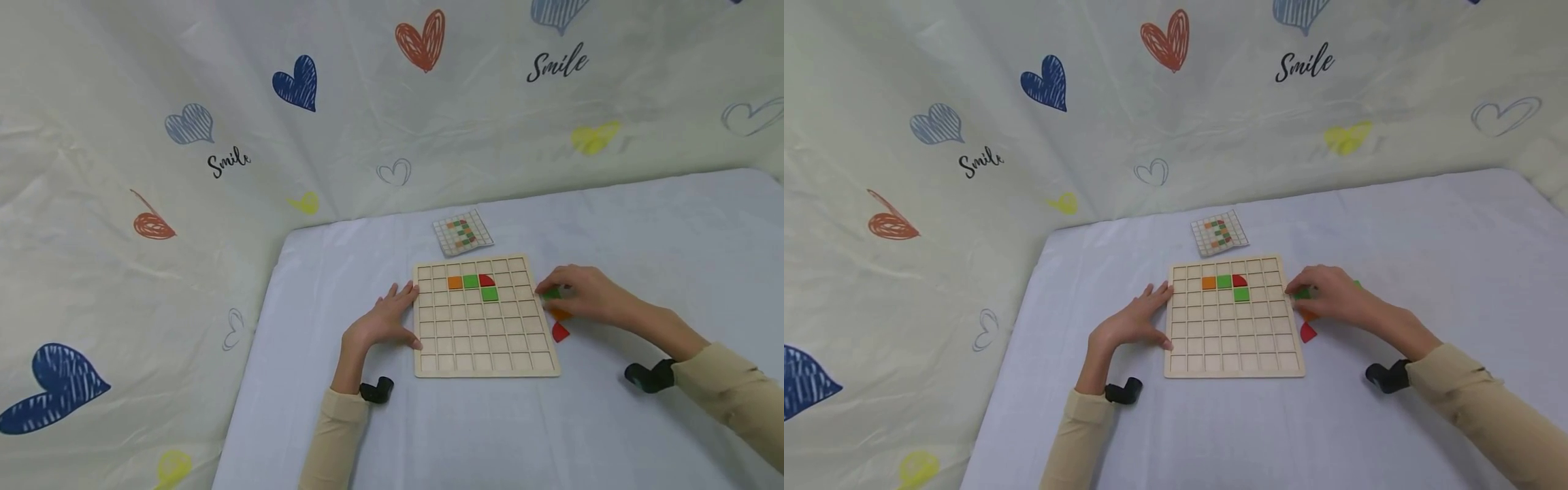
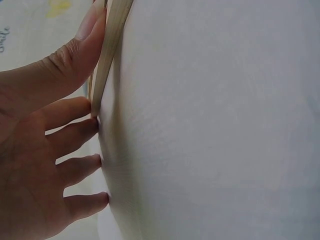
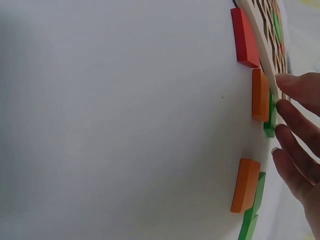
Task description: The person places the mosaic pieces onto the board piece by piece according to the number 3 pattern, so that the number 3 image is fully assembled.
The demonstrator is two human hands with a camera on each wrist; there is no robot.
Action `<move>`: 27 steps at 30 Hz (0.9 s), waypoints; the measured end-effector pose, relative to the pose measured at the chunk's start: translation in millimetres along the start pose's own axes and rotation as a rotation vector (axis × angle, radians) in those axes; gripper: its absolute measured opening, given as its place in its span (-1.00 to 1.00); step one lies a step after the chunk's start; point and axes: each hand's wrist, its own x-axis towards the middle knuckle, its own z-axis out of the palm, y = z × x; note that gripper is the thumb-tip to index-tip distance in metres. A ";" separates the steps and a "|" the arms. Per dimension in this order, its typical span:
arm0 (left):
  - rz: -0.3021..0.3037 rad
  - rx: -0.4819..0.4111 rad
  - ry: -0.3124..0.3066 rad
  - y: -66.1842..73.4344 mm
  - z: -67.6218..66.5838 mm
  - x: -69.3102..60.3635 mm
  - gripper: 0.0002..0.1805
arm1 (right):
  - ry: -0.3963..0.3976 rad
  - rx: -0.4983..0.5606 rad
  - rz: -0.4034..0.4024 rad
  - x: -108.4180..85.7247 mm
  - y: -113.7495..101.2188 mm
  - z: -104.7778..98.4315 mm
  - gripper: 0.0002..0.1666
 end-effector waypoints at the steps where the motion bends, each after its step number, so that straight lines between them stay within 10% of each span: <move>1: 0.001 0.000 0.000 -0.2 0.1 0.0 0.26 | 0.000 -0.003 -0.002 -1.5 1.1 -0.2 -0.72; 14: 0.011 -0.001 -0.007 -0.8 -0.9 -0.5 0.26 | 0.134 -0.005 -0.154 -18.1 12.7 3.0 -0.72; 27: 0.003 0.000 -0.008 -0.3 -0.4 0.6 0.27 | -0.035 -0.037 -0.080 -19.6 9.8 0.7 -0.67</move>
